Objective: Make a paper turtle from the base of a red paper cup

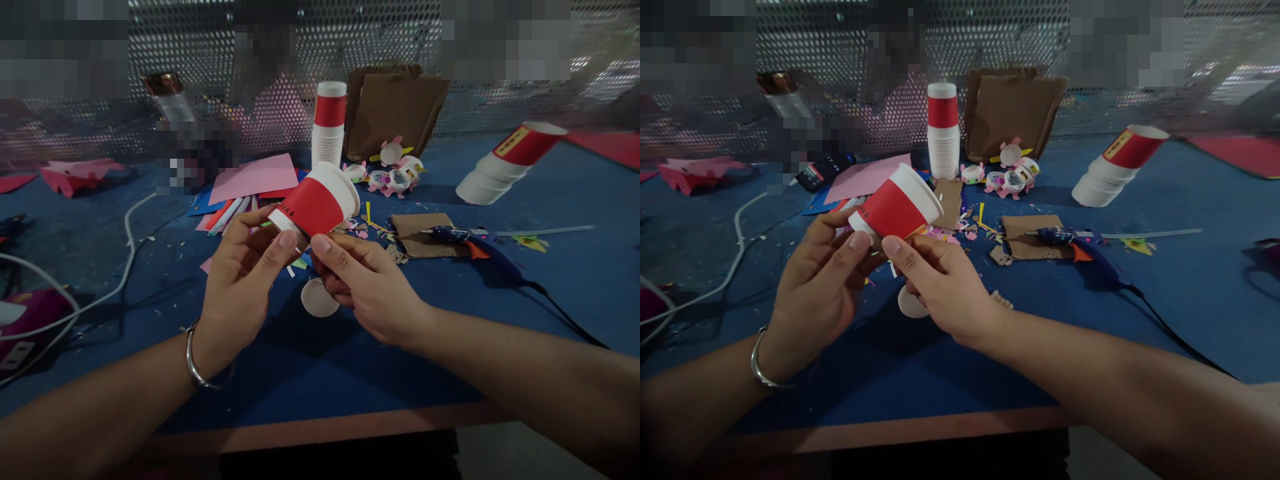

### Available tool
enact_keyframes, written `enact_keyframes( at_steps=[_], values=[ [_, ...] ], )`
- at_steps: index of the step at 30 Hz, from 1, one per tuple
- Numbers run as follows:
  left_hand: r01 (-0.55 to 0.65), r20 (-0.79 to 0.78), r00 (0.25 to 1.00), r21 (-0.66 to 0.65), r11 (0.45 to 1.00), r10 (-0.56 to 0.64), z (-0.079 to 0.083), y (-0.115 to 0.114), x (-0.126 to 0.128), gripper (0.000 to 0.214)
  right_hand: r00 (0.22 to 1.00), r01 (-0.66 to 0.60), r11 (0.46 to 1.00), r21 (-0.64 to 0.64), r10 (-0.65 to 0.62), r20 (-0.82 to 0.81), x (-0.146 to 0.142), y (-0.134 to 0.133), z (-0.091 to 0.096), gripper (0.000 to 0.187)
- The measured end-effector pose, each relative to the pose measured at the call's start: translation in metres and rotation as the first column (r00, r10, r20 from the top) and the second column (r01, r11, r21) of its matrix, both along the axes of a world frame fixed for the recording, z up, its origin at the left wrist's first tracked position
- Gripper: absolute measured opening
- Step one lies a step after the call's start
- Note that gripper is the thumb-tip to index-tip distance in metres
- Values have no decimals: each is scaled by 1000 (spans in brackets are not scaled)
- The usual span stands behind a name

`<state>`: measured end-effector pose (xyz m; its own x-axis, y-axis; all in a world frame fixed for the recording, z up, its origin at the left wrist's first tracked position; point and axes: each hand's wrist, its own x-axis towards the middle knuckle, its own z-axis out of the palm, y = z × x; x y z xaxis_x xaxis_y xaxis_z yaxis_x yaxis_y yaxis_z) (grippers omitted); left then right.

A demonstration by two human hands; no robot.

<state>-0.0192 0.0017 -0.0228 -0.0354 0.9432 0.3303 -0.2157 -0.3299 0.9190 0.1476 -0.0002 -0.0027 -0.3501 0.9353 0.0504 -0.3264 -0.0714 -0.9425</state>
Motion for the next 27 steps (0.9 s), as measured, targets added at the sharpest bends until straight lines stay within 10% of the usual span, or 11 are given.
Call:
enact_keyframes(
  at_steps=[27],
  values=[
    [-29,-274,959,154,988,71,2,2,-5,45,999,47,998,-44,-46,22,-1,-1,-11,61]
  ],
)
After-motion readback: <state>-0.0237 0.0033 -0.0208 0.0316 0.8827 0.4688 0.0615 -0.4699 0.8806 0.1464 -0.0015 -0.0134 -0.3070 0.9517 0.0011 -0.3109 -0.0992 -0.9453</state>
